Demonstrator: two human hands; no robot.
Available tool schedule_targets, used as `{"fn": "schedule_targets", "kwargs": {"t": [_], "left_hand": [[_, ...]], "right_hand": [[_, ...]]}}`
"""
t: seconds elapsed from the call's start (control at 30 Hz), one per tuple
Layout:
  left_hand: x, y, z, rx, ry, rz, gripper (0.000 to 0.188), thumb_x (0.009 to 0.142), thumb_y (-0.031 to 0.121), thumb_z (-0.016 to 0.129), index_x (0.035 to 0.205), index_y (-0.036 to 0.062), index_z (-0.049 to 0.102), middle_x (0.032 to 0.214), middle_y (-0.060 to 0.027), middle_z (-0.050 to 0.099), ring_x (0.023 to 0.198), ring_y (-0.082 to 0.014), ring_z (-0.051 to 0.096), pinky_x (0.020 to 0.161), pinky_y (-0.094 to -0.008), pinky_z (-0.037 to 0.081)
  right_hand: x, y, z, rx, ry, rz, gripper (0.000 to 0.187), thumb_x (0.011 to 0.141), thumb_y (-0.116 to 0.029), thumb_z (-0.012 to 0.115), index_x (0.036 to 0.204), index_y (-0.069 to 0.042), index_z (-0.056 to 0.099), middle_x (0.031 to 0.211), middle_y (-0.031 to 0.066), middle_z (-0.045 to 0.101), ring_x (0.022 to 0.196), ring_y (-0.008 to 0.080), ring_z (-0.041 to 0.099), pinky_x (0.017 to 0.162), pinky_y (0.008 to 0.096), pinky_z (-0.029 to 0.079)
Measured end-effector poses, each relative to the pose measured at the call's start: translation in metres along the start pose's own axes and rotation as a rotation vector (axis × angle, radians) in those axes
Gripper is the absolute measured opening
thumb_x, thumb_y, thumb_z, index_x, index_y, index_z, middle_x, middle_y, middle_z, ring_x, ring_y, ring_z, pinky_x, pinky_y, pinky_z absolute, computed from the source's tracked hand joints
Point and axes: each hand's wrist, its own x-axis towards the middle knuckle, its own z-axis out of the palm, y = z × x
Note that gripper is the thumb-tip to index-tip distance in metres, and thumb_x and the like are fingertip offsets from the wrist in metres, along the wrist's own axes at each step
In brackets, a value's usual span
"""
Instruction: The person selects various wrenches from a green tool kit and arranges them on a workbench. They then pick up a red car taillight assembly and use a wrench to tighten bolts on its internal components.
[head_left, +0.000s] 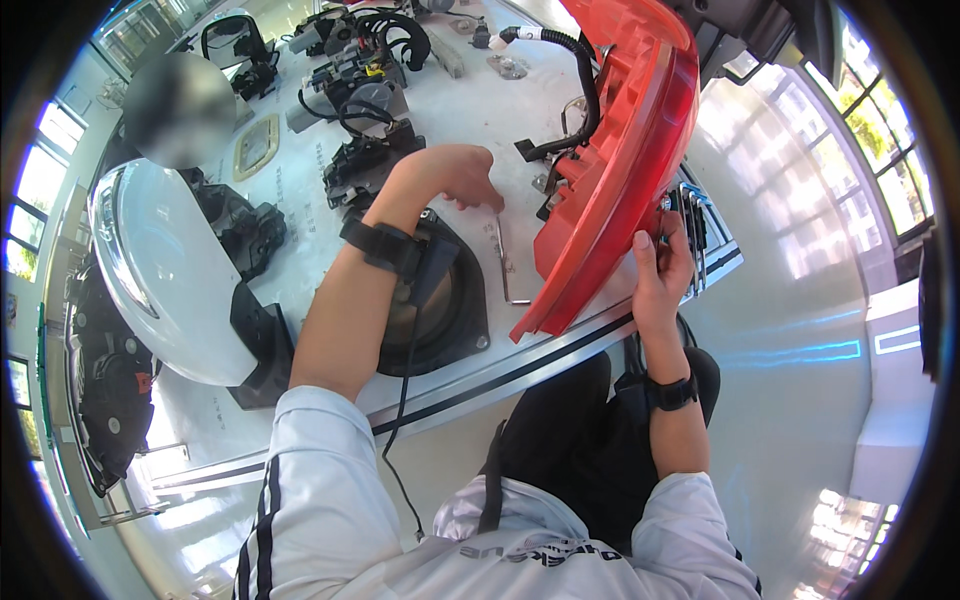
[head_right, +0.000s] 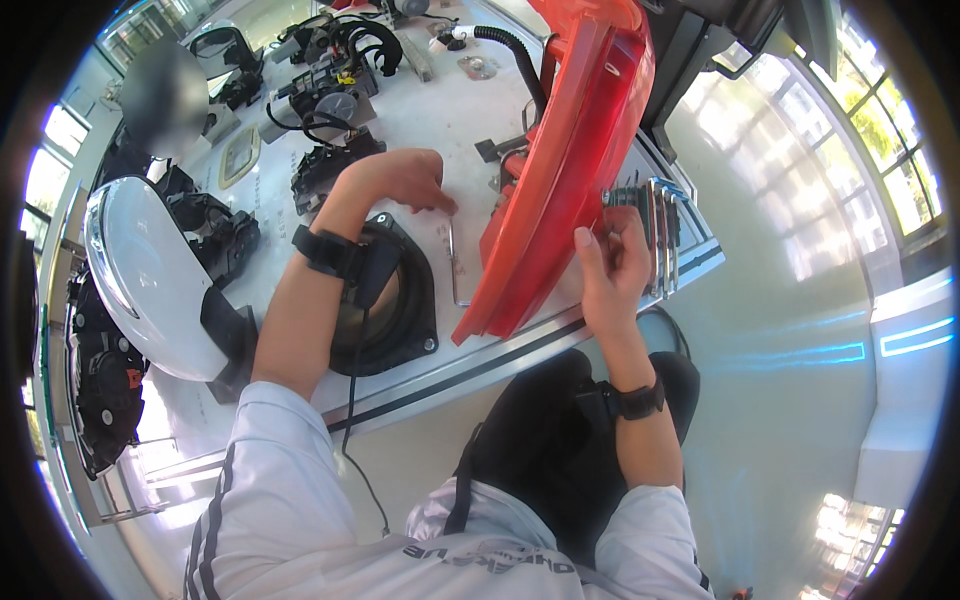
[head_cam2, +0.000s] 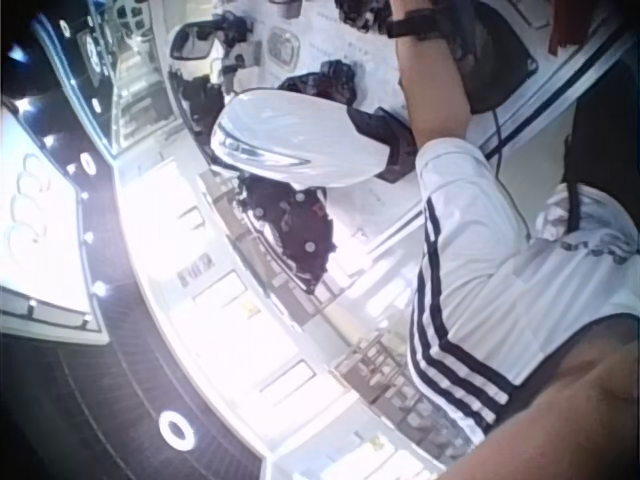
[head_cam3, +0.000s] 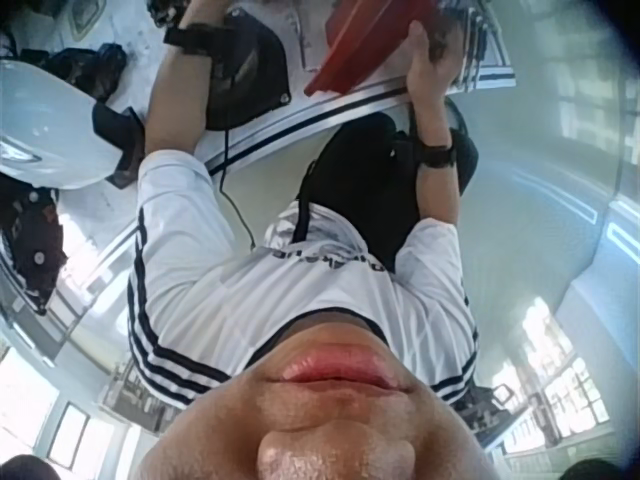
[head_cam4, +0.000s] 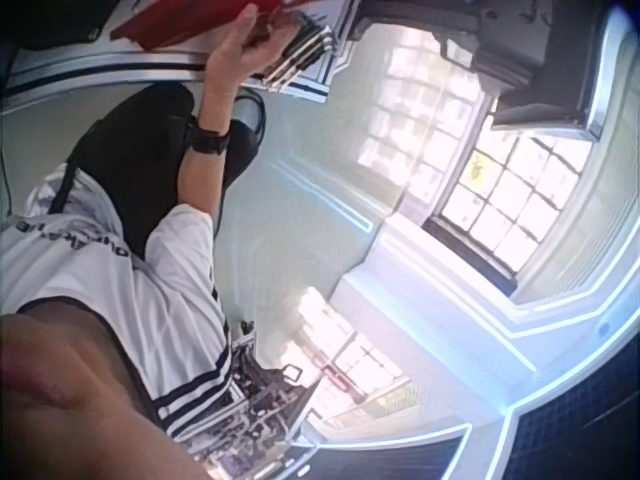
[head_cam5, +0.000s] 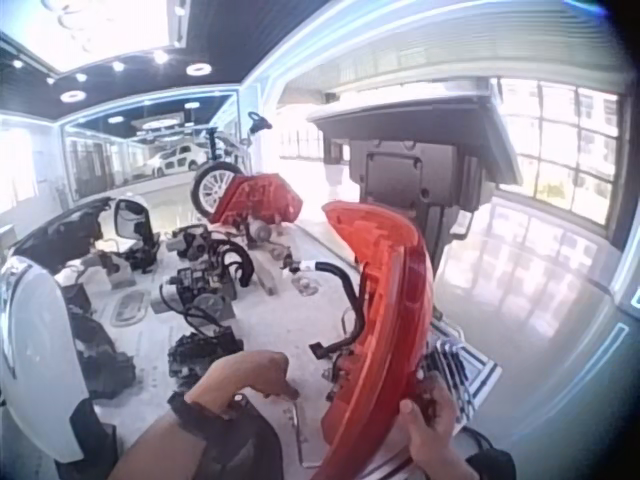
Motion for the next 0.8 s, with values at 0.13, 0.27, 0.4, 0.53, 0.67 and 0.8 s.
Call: {"fn": "schedule_targets", "kwargs": {"t": [0.13, 0.27, 0.4, 0.53, 0.67, 0.8], "left_hand": [[0.005, -0.002, 0.005, 0.006, -0.042, 0.070, 0.033, 0.073, 0.031, 0.066, 0.064, -0.0011, 0.067, 0.062, -0.0080, 0.065, 0.057, -0.0186, 0.060, 0.054, -0.0310, 0.046], [0.006, 0.007, 0.007, 0.000, -0.044, 0.110, 0.026, 0.072, 0.026, 0.066, 0.063, 0.0018, 0.067, 0.061, -0.0066, 0.065, 0.061, -0.0195, 0.062, 0.060, -0.0319, 0.048], [0.010, 0.004, 0.007, 0.048, 0.041, 0.116, 0.021, 0.073, 0.024, 0.064, 0.076, 0.0040, 0.068, 0.073, -0.0085, 0.066, 0.074, -0.0231, 0.064, 0.068, -0.0341, 0.049], [0.012, -0.002, 0.010, 0.000, 0.271, 0.118, 0.029, 0.081, 0.028, 0.058, 0.094, 0.0030, 0.064, 0.096, -0.0157, 0.065, 0.093, -0.0303, 0.061, 0.080, -0.0374, 0.048], [0.025, -0.006, 0.016, -0.080, 0.358, 0.109, 0.031, 0.088, 0.028, 0.047, 0.097, 0.0022, 0.062, 0.105, -0.0200, 0.061, 0.101, -0.0349, 0.056, 0.086, -0.0407, 0.045], [0.029, -0.003, 0.016, -0.109, 0.414, 0.150, 0.033, 0.091, 0.027, 0.044, 0.090, 0.0010, 0.064, 0.094, -0.0194, 0.064, 0.091, -0.0352, 0.060, 0.080, -0.0417, 0.046]], "right_hand": [[-0.001, -0.002, 0.002, -0.034, 0.016, -0.031, 0.018, 0.087, -0.007, 0.060, 0.099, 0.000, 0.050, 0.090, 0.0006, 0.045, 0.066, 0.0033, 0.040, 0.057, 0.0181, 0.031], [0.000, -0.003, 0.003, -0.050, 0.016, -0.063, 0.016, 0.087, -0.007, 0.059, 0.097, 0.000, 0.050, 0.088, 0.0011, 0.044, 0.066, 0.0038, 0.038, 0.056, 0.0186, 0.030], [0.000, 0.000, 0.000, -0.079, 0.004, -0.077, 0.013, 0.087, -0.007, 0.059, 0.094, 0.000, 0.050, 0.087, 0.0016, 0.043, 0.066, 0.0042, 0.038, 0.056, 0.0188, 0.029], [0.001, -0.005, 0.005, -0.057, 0.014, -0.076, 0.013, 0.088, -0.009, 0.059, 0.092, 0.000, 0.050, 0.087, 0.0016, 0.043, 0.065, 0.0038, 0.037, 0.055, 0.0193, 0.029], [0.000, -0.003, 0.005, -0.055, 0.003, -0.083, 0.014, 0.089, -0.011, 0.059, 0.090, 0.000, 0.050, 0.087, 0.0015, 0.044, 0.063, 0.0036, 0.036, 0.054, 0.0193, 0.028], [0.000, -0.001, 0.003, -0.074, 0.004, -0.087, 0.014, 0.089, -0.012, 0.059, 0.089, 0.000, 0.050, 0.086, 0.0018, 0.044, 0.061, 0.0036, 0.036, 0.053, 0.0196, 0.028]]}}
